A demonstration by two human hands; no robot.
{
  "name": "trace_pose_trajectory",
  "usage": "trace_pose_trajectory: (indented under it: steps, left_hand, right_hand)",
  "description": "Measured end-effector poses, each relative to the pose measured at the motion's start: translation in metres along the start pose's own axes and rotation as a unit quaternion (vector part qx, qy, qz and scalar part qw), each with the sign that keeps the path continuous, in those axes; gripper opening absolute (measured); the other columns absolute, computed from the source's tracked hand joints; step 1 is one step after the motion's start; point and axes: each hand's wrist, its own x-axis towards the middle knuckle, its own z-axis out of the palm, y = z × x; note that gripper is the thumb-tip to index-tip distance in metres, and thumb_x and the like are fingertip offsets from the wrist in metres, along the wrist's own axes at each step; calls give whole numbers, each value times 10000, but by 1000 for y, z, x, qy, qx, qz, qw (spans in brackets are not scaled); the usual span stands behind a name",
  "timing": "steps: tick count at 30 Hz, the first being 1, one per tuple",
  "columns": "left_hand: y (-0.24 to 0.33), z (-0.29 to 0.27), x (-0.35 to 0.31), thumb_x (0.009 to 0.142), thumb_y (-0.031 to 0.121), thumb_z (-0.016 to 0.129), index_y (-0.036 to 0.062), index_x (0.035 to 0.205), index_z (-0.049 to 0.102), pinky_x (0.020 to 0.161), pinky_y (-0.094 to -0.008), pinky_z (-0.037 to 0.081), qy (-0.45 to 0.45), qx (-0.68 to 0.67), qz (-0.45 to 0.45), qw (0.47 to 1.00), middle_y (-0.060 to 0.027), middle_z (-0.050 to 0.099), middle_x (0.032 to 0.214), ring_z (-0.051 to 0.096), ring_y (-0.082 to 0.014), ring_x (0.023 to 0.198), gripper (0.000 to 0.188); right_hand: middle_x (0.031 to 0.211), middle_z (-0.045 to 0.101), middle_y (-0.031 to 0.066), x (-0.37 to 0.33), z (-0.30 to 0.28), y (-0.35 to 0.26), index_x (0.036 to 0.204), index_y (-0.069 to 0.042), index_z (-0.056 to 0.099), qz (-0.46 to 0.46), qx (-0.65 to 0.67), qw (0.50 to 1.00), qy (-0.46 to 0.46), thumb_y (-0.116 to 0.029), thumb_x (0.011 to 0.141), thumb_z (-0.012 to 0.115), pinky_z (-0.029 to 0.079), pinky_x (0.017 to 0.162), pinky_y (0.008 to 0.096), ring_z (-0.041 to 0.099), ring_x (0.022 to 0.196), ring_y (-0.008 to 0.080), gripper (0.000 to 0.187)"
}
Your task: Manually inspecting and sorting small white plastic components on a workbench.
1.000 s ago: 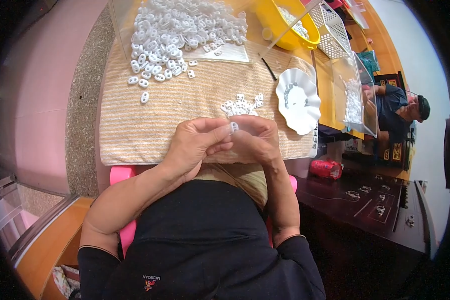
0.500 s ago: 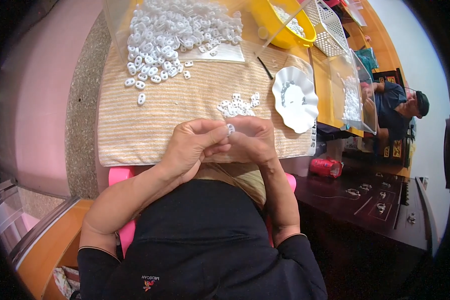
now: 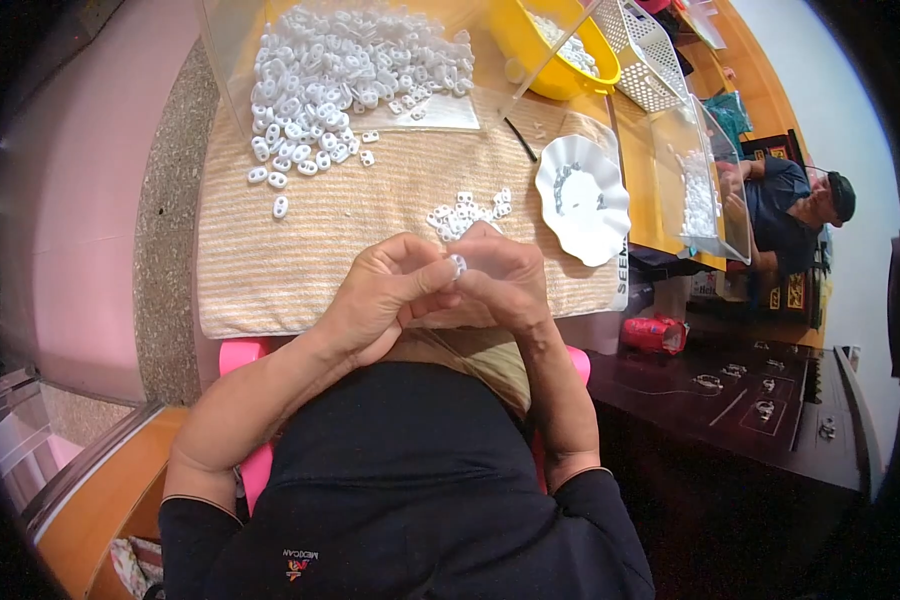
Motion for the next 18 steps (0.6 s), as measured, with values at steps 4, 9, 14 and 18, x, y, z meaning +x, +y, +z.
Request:
trace_pose_trajectory:
  steps: [4, 9, 14, 18]
  left_hand:
    - [0, -2, -1, 863, 110, 701, 62, 866, 598, 738, -254, 555, -7, 0, -2, 1000, -30, 635, 846, 629, -125, 772, 113]
    - [1, 2, -5, 872, 106, 690, 51, 856, 601, 733, -262, 562, -23, -11, 10, 1000, -36, 641, 835, 639, -129, 765, 105]
    - [1, 1, -6, 882, 107, 675, 46, 857, 603, 746, -262, 575, -37, -24, 15, 999, -43, 649, 842, 647, -127, 774, 98]
    - [0, 3, -7, 886, 111, 671, 46, 863, 604, 747, -263, 581, -54, -27, 10, 998, -47, 651, 846, 651, -128, 782, 96]
  right_hand:
    - [890, 590, 31, 0, -1, -1, 1076, 2, 681, -13, -12, 1000, -10, -30, 811, 727, 420, 662, 195, 533, 775, 77, 270]
    - [884, 595, 43, -2, 9, -7, 1059, 9, 679, -30, -8, 999, -6, -18, 811, 722, 421, 657, 206, 535, 771, 83, 253]
    - [892, 598, 51, -1, 13, -9, 1048, 27, 667, -44, -22, 999, 2, 0, 813, 713, 431, 655, 210, 542, 761, 88, 241]
    - [883, 593, 50, -3, 15, -15, 1046, 27, 667, -72, -42, 996, 7, -2, 817, 711, 427, 644, 209, 541, 757, 86, 235]
